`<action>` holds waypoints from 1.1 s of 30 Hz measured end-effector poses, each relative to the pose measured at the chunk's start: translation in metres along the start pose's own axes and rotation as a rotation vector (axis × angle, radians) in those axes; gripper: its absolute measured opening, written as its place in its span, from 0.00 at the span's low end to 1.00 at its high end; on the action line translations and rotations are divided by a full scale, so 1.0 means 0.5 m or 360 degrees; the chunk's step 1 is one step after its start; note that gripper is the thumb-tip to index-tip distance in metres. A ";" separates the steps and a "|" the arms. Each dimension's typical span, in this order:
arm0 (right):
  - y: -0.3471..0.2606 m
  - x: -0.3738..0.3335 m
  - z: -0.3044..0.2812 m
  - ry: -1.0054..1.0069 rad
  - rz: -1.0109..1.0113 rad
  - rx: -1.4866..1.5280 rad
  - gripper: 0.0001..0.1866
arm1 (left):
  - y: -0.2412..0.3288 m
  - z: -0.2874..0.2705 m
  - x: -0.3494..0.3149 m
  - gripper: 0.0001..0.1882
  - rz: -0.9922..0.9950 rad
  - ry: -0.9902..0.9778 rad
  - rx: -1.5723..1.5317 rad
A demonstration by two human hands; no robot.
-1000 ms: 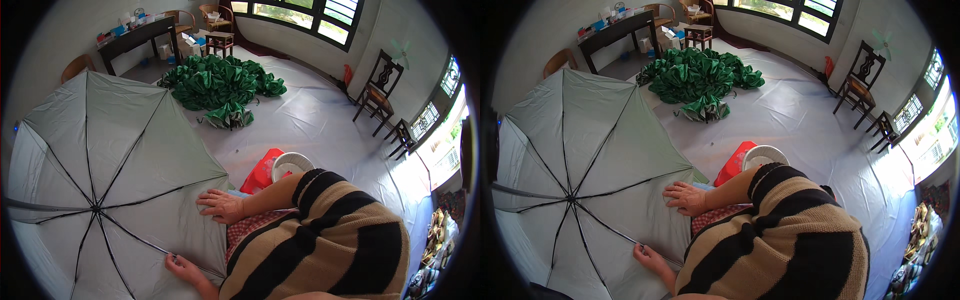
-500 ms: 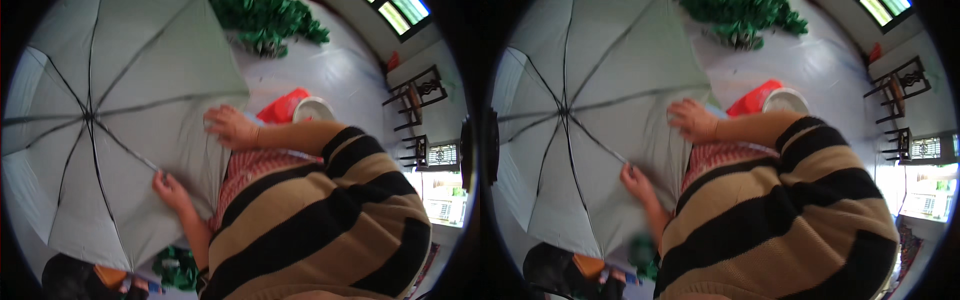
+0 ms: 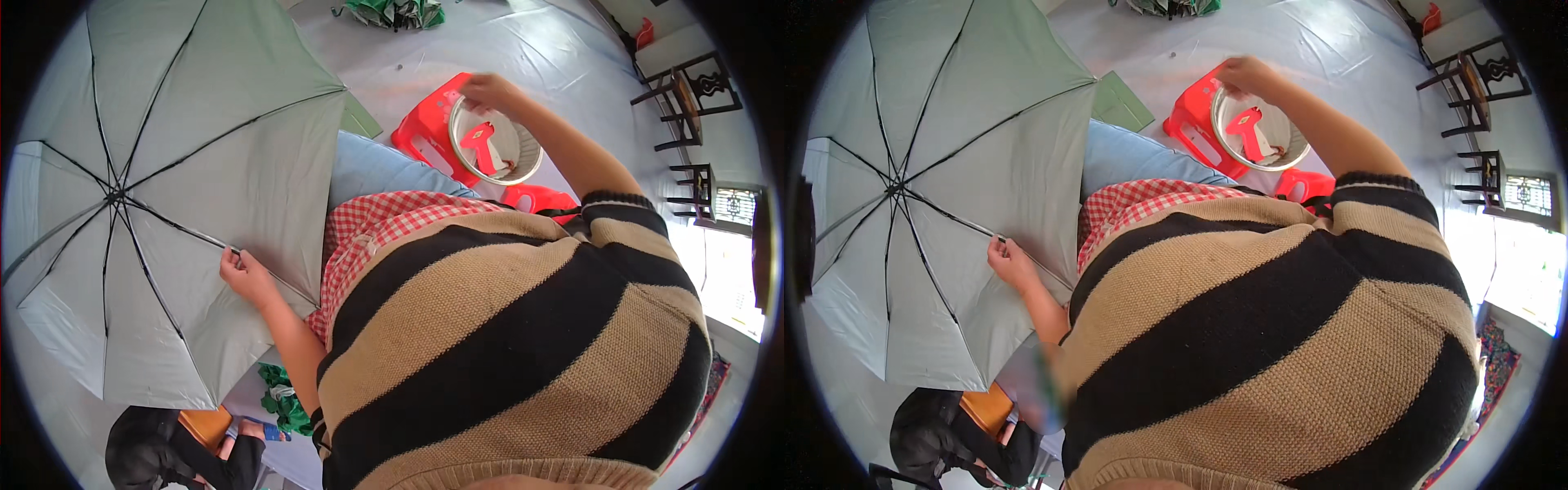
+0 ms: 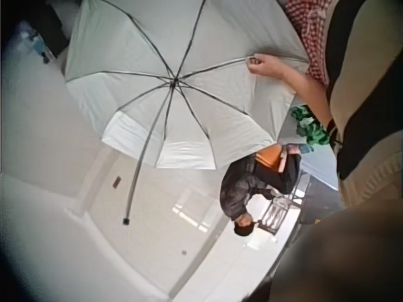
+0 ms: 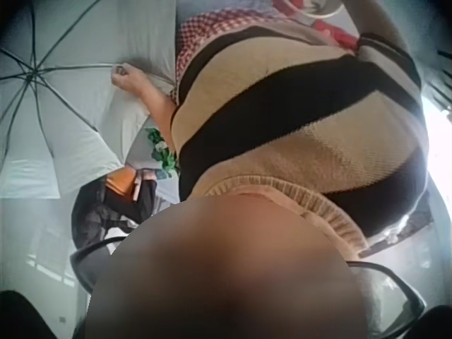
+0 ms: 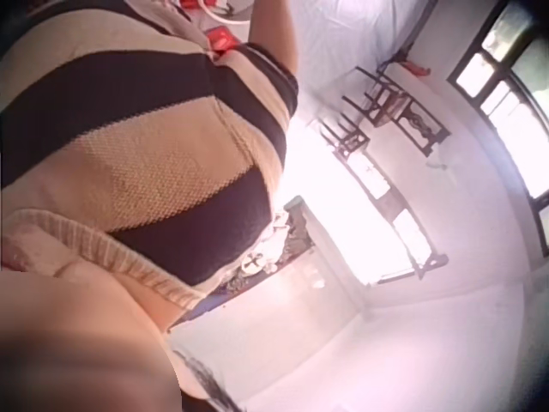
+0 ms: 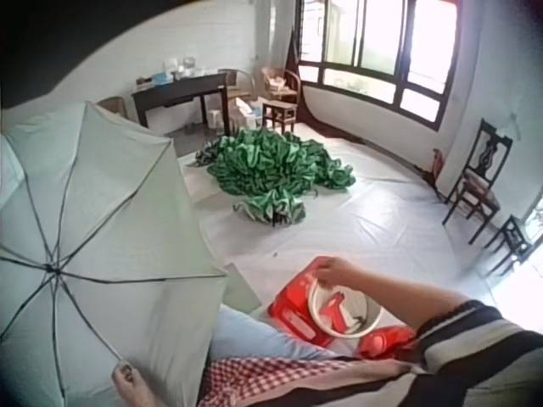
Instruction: The recorder is assembling umbrellas by using a hot glue gun to secure the fabric to the ribs.
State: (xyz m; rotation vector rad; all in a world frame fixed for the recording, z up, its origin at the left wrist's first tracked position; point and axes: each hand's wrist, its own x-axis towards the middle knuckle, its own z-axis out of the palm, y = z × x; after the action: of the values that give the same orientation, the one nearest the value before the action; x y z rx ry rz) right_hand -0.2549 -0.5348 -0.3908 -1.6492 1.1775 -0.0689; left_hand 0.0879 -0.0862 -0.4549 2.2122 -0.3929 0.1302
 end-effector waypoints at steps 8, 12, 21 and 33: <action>0.400 0.062 0.078 -0.0067 0.0086 -0.1448 0.29 | -0.035 -0.003 -0.023 0.30 -0.0162 -0.0138 -0.0180; 0.413 0.048 0.138 0.0284 -0.0038 -0.1273 0.43 | -0.031 0.007 -0.044 0.35 -0.0189 -0.0114 -0.0257; 0.436 0.040 0.096 0.0312 -0.0002 -0.0664 0.27 | 0.031 -0.009 0.001 0.36 -0.0380 -0.0189 -0.0130; -0.219 -0.101 0.204 -0.1004 -0.0357 0.1013 0.24 | 0.009 0.003 0.220 0.24 -0.0210 -0.0130 0.0231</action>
State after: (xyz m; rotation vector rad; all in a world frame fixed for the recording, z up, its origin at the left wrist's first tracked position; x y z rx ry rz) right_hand -0.1523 -0.4322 -0.3282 -1.0981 0.4172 -0.0514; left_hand 0.1901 -0.1157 -0.4277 2.3848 -0.2888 -0.0031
